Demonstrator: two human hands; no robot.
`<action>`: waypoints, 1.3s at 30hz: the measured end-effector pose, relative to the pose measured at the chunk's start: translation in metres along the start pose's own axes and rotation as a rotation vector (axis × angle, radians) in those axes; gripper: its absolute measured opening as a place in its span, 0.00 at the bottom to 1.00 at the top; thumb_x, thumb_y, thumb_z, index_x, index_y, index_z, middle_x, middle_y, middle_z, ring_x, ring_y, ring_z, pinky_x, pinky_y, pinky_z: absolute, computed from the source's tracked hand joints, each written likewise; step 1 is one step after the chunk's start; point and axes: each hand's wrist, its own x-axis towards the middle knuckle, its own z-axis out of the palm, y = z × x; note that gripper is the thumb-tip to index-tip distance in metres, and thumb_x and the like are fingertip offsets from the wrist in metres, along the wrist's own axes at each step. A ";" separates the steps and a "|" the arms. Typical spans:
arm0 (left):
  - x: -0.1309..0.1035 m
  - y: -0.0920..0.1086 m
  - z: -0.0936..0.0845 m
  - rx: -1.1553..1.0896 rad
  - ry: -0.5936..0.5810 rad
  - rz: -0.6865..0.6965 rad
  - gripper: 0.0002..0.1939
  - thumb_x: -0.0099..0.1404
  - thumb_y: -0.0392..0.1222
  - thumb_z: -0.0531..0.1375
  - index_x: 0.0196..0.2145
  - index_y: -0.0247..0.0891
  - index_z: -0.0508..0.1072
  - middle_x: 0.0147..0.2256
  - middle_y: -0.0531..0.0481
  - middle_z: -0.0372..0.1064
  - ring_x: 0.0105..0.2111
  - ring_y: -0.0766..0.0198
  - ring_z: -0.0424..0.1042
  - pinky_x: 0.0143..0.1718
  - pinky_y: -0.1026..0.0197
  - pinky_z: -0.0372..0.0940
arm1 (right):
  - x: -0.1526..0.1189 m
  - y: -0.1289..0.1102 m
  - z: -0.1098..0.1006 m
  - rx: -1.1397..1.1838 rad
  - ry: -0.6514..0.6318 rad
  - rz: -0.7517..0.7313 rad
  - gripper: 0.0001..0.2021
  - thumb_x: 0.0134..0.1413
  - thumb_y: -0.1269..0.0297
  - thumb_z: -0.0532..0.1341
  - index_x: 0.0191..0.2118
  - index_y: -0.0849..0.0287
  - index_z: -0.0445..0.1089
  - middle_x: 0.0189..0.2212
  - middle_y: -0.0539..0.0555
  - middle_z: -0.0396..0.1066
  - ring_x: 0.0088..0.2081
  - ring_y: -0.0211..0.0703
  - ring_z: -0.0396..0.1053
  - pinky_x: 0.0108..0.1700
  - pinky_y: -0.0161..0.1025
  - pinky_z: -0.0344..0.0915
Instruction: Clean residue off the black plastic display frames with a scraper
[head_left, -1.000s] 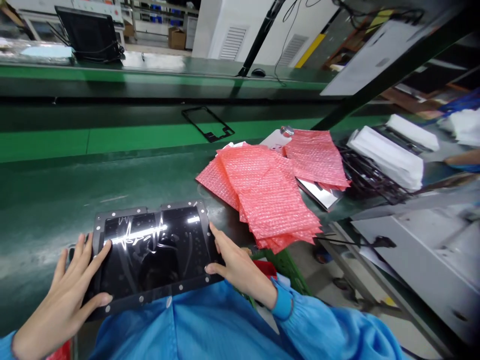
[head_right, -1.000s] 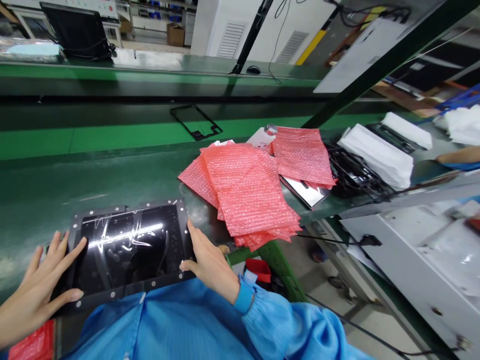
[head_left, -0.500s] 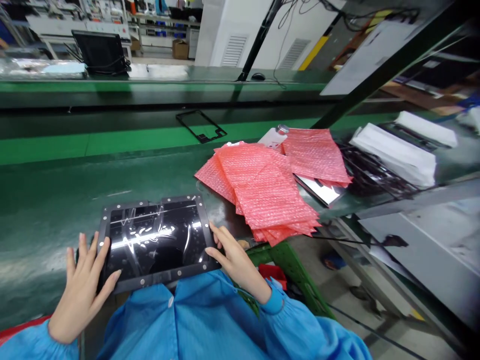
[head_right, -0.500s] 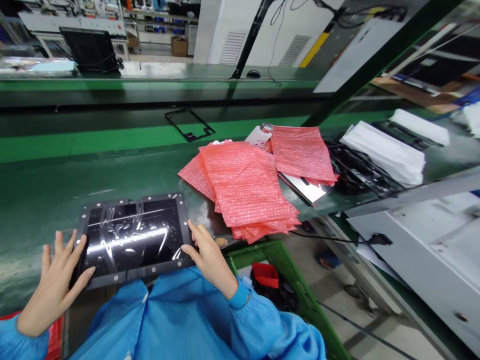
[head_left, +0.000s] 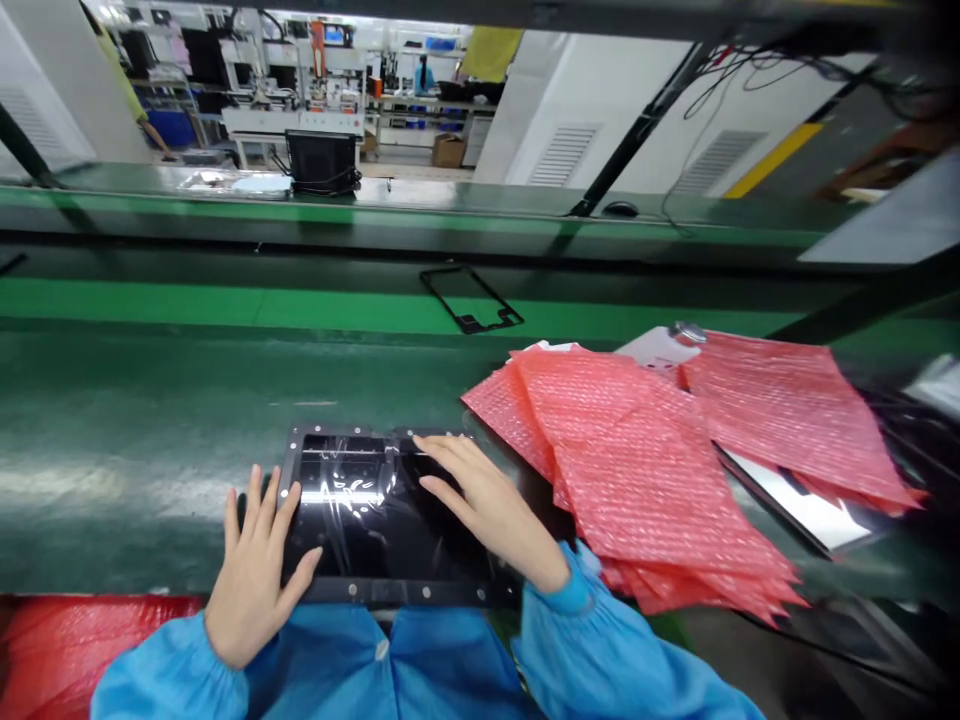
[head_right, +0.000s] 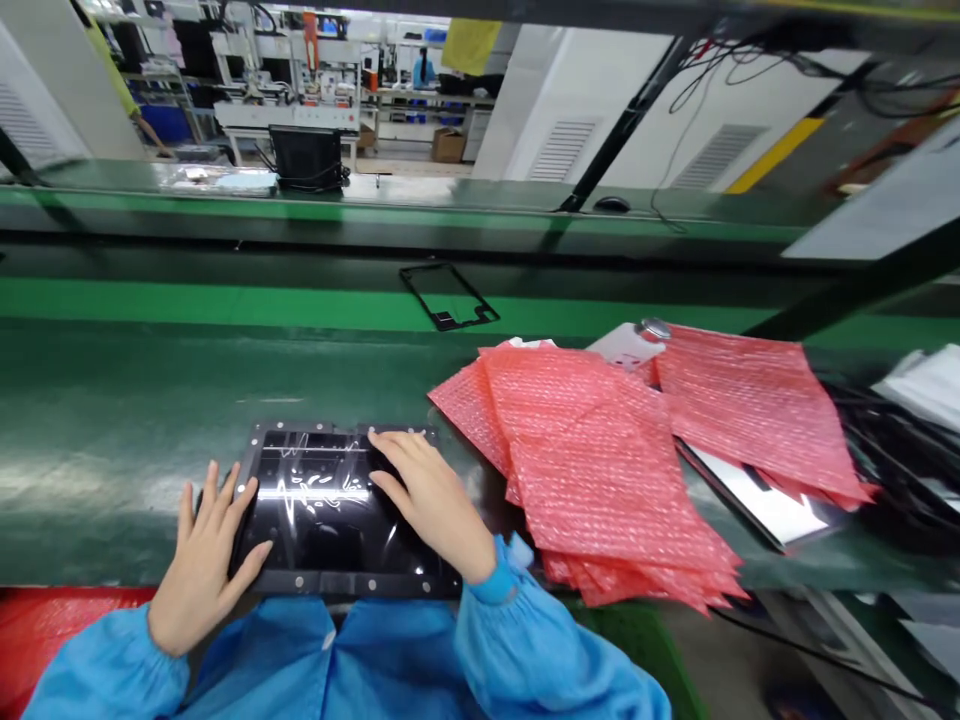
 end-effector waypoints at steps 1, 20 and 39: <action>0.000 0.001 0.001 0.013 0.006 -0.002 0.38 0.66 0.51 0.54 0.68 0.39 0.43 0.68 0.39 0.40 0.67 0.40 0.35 0.63 0.31 0.36 | 0.012 -0.002 0.005 0.003 -0.025 -0.038 0.19 0.65 0.63 0.53 0.61 0.51 0.59 0.54 0.55 0.66 0.56 0.49 0.63 0.57 0.52 0.62; 0.000 0.006 -0.001 -0.009 -0.057 -0.061 0.38 0.69 0.50 0.52 0.69 0.37 0.37 0.68 0.36 0.37 0.68 0.42 0.32 0.63 0.30 0.37 | 0.059 0.013 0.027 0.376 -0.034 0.031 0.18 0.55 0.75 0.51 0.50 0.57 0.65 0.39 0.53 0.71 0.42 0.44 0.69 0.48 0.45 0.65; 0.230 -0.061 -0.058 -1.125 0.304 -0.402 0.19 0.59 0.54 0.63 0.40 0.39 0.65 0.37 0.49 0.70 0.36 0.62 0.71 0.40 0.60 0.68 | -0.005 -0.015 -0.072 0.220 0.619 0.090 0.13 0.63 0.58 0.56 0.51 0.47 0.68 0.58 0.54 0.63 0.61 0.55 0.59 0.63 0.59 0.56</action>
